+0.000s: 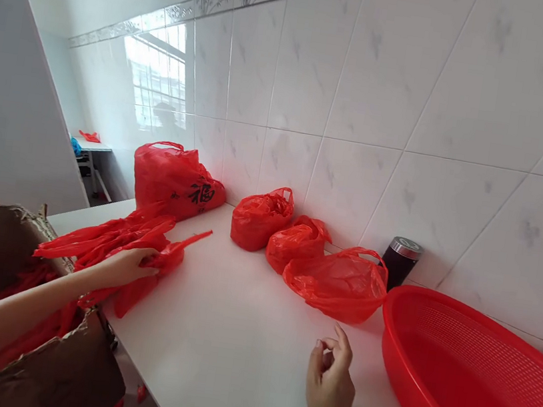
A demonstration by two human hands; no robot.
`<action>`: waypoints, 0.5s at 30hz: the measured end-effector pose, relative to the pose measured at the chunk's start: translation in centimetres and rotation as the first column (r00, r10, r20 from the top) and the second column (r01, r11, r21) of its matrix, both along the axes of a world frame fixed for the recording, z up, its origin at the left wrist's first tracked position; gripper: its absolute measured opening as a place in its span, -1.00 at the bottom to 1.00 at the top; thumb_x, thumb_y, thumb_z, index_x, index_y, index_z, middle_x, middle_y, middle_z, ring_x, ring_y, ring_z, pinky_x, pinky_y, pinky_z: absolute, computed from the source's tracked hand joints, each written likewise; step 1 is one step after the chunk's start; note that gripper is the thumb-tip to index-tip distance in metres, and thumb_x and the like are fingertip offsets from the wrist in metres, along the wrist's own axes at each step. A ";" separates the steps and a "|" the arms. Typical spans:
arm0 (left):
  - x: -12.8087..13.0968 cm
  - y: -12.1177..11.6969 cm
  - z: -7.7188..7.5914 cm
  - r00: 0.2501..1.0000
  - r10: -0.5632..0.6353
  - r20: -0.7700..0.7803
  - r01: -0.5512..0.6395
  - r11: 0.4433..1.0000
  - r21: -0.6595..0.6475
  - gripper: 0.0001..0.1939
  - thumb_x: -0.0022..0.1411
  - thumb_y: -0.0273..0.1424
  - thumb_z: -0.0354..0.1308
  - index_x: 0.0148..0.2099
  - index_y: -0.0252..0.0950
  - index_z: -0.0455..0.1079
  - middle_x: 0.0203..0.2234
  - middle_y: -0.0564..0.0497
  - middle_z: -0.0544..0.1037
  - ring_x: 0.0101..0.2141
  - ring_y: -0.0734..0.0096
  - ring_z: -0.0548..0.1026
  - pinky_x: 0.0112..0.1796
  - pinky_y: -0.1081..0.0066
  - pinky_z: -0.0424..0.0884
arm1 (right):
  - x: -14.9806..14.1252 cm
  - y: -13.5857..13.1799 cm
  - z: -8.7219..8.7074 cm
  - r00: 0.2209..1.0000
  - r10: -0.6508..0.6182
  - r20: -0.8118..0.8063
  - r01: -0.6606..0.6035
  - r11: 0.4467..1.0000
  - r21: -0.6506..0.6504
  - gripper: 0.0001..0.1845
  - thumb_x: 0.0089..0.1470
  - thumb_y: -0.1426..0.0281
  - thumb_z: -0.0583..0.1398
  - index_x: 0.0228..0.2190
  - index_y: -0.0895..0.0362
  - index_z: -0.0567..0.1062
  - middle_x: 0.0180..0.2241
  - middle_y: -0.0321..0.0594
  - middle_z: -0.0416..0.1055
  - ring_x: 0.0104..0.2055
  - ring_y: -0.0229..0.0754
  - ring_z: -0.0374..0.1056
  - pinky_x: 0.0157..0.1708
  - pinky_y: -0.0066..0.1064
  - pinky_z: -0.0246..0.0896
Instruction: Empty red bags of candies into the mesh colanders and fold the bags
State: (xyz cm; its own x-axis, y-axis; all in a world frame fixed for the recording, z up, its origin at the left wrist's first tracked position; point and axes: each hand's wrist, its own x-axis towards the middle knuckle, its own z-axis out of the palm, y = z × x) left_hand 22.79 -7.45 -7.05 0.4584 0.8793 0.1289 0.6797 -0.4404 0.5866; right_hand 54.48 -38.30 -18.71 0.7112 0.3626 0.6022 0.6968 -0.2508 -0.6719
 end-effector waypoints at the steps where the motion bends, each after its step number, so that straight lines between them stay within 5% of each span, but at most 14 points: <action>1: 0.1 -0.1 0.2 0.999 -0.030 0.038 0.032 0.998 -0.059 -0.71 -0.16 -0.15 0.26 -0.40 -0.22 0.44 -0.46 -0.02 0.55 -0.27 0.00 0.52 -0.25 0.23 0.38 | 0.1 0.0 0.0 1.000 -0.007 -0.009 0.007 1.000 -0.005 -0.39 0.16 0.13 0.03 0.15 0.16 0.13 -0.33 -0.16 0.45 -0.45 -0.15 0.38 -0.52 -0.42 0.25; 4: -0.4 -0.5 1.5 0.979 -0.044 0.198 0.097 0.960 -0.264 -0.61 -0.07 -0.04 0.22 -0.33 -0.26 0.47 -0.46 -0.03 0.59 -0.31 0.07 0.56 -0.31 0.26 0.45 | 0.4 0.0 0.1 0.999 -0.015 -0.043 0.014 0.999 -0.031 -0.39 0.13 0.10 0.03 0.13 0.14 0.16 -0.34 -0.15 0.46 -0.44 -0.12 0.42 -0.51 -0.40 0.26; 8: -3.6 -0.7 5.0 0.920 0.084 0.383 0.110 0.882 -0.458 -0.40 -0.06 0.01 0.28 -0.09 -0.33 0.46 -0.34 -0.11 0.64 -0.27 0.10 0.58 -0.31 0.26 0.51 | 0.4 -0.2 0.1 0.997 -0.027 -0.073 0.020 0.996 -0.091 -0.44 0.07 0.06 0.04 0.02 0.12 0.25 -0.33 -0.13 0.48 -0.41 -0.08 0.45 -0.51 -0.38 0.29; 12: -10.1 -0.2 9.1 0.830 0.284 0.479 -0.012 0.869 -0.495 -0.30 -0.01 -0.06 0.29 0.12 -0.35 0.34 -0.27 -0.06 0.65 -0.26 0.17 0.58 -0.22 0.22 0.51 | -0.6 0.3 -0.3 0.996 0.012 -0.087 -0.028 0.981 -0.190 -0.49 0.04 0.03 0.06 -0.05 0.06 0.31 -0.32 -0.15 0.49 -0.39 -0.07 0.47 -0.52 -0.39 0.31; 15: -16.1 0.0 10.8 0.788 0.439 0.431 -0.182 0.836 -0.518 -0.33 0.07 -0.10 0.25 0.16 -0.32 0.31 -0.25 -0.01 0.65 -0.24 0.18 0.58 -0.19 0.17 0.49 | -3.5 2.5 -0.3 0.982 0.175 -0.064 -0.185 0.959 -0.215 -0.55 0.06 0.04 0.08 -0.10 0.05 0.35 -0.36 -0.19 0.48 -0.46 -0.16 0.43 -0.53 -0.44 0.32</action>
